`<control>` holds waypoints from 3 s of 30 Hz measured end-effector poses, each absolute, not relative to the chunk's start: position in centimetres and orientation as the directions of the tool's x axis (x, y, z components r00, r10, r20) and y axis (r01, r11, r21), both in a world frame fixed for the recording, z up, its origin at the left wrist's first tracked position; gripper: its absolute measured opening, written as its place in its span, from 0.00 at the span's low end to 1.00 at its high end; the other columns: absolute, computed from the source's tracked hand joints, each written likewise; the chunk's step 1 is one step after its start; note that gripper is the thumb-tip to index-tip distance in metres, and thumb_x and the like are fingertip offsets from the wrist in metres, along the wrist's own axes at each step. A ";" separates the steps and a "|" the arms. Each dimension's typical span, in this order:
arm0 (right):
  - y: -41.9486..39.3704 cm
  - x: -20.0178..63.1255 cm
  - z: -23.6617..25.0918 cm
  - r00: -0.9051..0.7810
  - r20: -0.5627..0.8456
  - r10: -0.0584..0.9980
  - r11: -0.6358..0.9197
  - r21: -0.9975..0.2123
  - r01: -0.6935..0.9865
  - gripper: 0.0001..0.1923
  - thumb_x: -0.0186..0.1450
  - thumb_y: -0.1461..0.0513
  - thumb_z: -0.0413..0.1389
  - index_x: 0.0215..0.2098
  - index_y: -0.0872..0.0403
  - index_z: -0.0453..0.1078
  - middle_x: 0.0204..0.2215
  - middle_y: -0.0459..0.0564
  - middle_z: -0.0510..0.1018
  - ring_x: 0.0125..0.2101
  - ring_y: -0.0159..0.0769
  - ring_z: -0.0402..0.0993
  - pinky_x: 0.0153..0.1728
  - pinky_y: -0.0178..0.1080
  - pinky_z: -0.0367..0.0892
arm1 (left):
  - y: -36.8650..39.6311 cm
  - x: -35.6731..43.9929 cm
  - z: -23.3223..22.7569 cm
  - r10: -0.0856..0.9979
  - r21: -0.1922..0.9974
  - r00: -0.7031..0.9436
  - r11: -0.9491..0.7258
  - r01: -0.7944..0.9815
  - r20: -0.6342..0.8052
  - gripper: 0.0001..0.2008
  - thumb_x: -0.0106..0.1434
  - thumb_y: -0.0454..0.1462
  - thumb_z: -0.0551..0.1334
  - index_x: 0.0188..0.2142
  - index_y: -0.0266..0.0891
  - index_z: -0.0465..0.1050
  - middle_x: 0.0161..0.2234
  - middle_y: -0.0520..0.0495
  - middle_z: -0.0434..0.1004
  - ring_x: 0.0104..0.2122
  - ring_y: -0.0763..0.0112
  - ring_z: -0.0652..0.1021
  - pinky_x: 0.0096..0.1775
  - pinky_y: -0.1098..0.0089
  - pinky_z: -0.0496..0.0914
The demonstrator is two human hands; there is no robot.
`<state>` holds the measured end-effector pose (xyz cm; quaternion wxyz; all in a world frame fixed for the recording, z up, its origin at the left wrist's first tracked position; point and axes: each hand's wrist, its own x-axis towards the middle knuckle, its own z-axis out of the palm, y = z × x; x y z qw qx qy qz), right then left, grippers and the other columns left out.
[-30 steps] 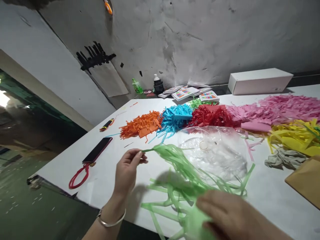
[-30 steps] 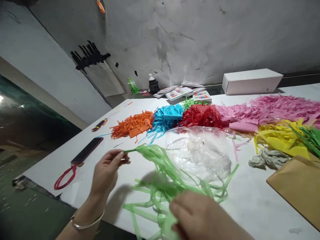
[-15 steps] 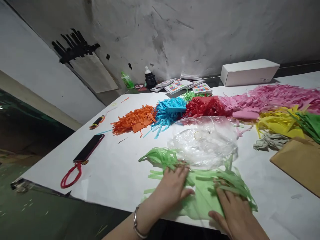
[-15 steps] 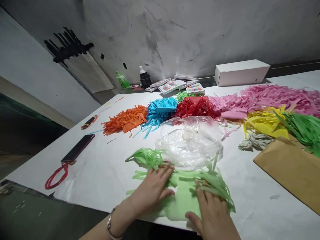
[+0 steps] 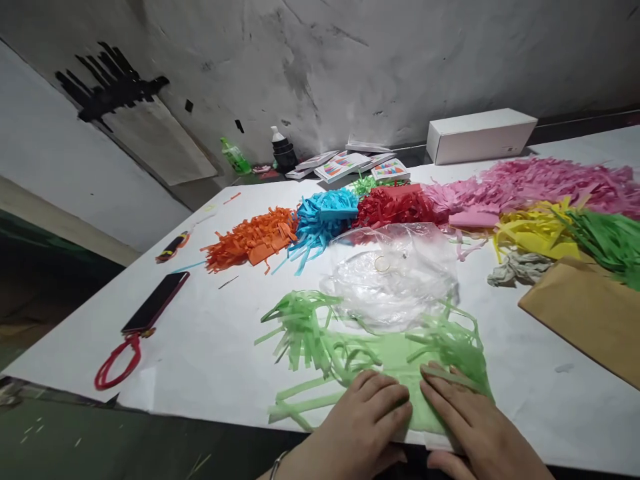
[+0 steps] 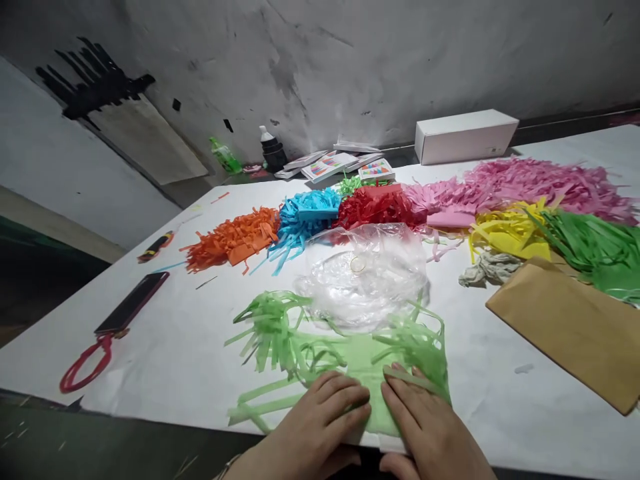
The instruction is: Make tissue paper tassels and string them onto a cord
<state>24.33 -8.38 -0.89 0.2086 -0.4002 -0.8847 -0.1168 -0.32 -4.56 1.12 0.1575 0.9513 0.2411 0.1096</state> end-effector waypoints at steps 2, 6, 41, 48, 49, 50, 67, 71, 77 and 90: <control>-8.7 24.7 -0.8 -0.613 0.478 0.629 0.667 0.074 0.741 0.20 0.69 0.57 0.54 0.54 0.59 0.73 0.55 0.53 0.77 0.51 0.41 0.77 0.47 0.39 0.73 | -4.8 -0.7 0.6 0.497 0.361 0.842 -0.840 0.406 0.210 0.15 0.66 0.35 0.63 0.51 0.38 0.67 0.46 0.43 0.79 0.43 0.61 0.75 0.47 0.60 0.68; -9.4 24.8 -0.5 -0.654 0.525 0.544 0.736 0.074 0.672 0.17 0.73 0.63 0.46 0.50 0.56 0.75 0.50 0.49 0.81 0.51 0.38 0.77 0.50 0.39 0.71 | -5.6 -1.0 -0.1 0.481 0.295 0.801 -0.871 0.392 0.357 0.13 0.67 0.30 0.56 0.51 0.35 0.67 0.32 0.46 0.76 0.30 0.66 0.70 0.34 0.64 0.65; -10.0 21.6 -1.1 -0.218 0.649 0.729 0.433 -0.190 0.881 0.11 0.68 0.66 0.56 0.47 0.52 0.74 0.41 0.51 0.82 0.45 0.41 0.77 0.61 0.51 0.51 | -0.2 4.5 2.3 0.875 0.172 0.454 -0.428 0.887 -0.165 0.04 0.66 0.37 0.64 0.33 0.40 0.72 0.27 0.47 0.81 0.27 0.58 0.81 0.26 0.69 0.64; -10.1 20.9 -2.4 -0.111 0.636 0.764 0.459 -0.415 0.785 0.14 0.69 0.72 0.48 0.41 0.54 0.74 0.34 0.48 0.81 0.39 0.36 0.77 0.58 0.47 0.57 | -1.6 2.5 2.8 0.751 0.313 0.626 -0.659 0.684 0.211 0.10 0.64 0.36 0.64 0.46 0.40 0.71 0.46 0.40 0.78 0.48 0.54 0.75 0.53 0.50 0.66; -10.0 21.1 -2.2 -0.117 0.625 0.772 0.469 -0.437 0.767 0.12 0.69 0.71 0.50 0.40 0.54 0.74 0.34 0.47 0.80 0.38 0.34 0.77 0.58 0.46 0.57 | -2.0 2.1 2.8 0.684 0.322 0.668 -0.729 0.604 0.294 0.13 0.63 0.36 0.64 0.48 0.41 0.71 0.48 0.41 0.77 0.51 0.54 0.73 0.58 0.47 0.60; -9.9 21.2 -1.9 -0.137 0.607 0.783 0.483 -0.455 0.748 0.10 0.68 0.71 0.52 0.40 0.53 0.73 0.34 0.46 0.79 0.37 0.33 0.77 0.58 0.44 0.57 | -2.4 1.8 2.7 0.626 0.320 0.696 -0.779 0.540 0.350 0.12 0.64 0.34 0.63 0.48 0.42 0.71 0.47 0.43 0.78 0.51 0.56 0.73 0.61 0.46 0.56; -8.6 22.3 -1.3 -0.084 0.508 0.857 0.301 -0.362 0.882 0.14 0.72 0.66 0.48 0.30 0.52 0.69 0.29 0.46 0.75 0.35 0.37 0.73 0.50 0.48 0.54 | -3.3 -0.2 1.7 0.793 0.434 0.531 -0.609 0.664 0.300 0.09 0.68 0.29 0.54 0.32 0.39 0.68 0.39 0.45 0.74 0.40 0.63 0.73 0.47 0.56 0.66; -8.0 21.8 -1.0 -0.032 0.519 0.854 0.179 -0.237 0.955 0.11 0.71 0.64 0.51 0.31 0.53 0.71 0.30 0.48 0.77 0.36 0.41 0.75 0.50 0.51 0.55 | -2.9 0.6 1.1 0.830 0.347 0.491 -0.557 0.755 0.264 0.08 0.65 0.29 0.57 0.30 0.39 0.68 0.37 0.45 0.73 0.38 0.61 0.72 0.44 0.54 0.67; -8.4 21.0 -1.5 -0.171 0.624 0.763 0.455 -0.330 0.827 0.08 0.71 0.64 0.52 0.41 0.51 0.74 0.36 0.48 0.80 0.41 0.40 0.75 0.58 0.52 0.53 | -2.7 0.8 0.9 0.833 0.320 0.496 -0.553 0.769 0.246 0.06 0.63 0.29 0.59 0.30 0.39 0.68 0.37 0.44 0.74 0.39 0.59 0.73 0.44 0.52 0.68; -7.5 19.5 -1.5 -0.269 0.545 0.794 0.515 -0.369 0.773 0.17 0.74 0.66 0.43 0.31 0.52 0.69 0.26 0.45 0.72 0.31 0.35 0.66 0.50 0.45 0.53 | -3.0 0.6 0.8 0.680 0.415 0.617 -0.732 0.541 0.395 0.09 0.68 0.30 0.56 0.32 0.40 0.70 0.33 0.48 0.76 0.39 0.65 0.72 0.54 0.53 0.64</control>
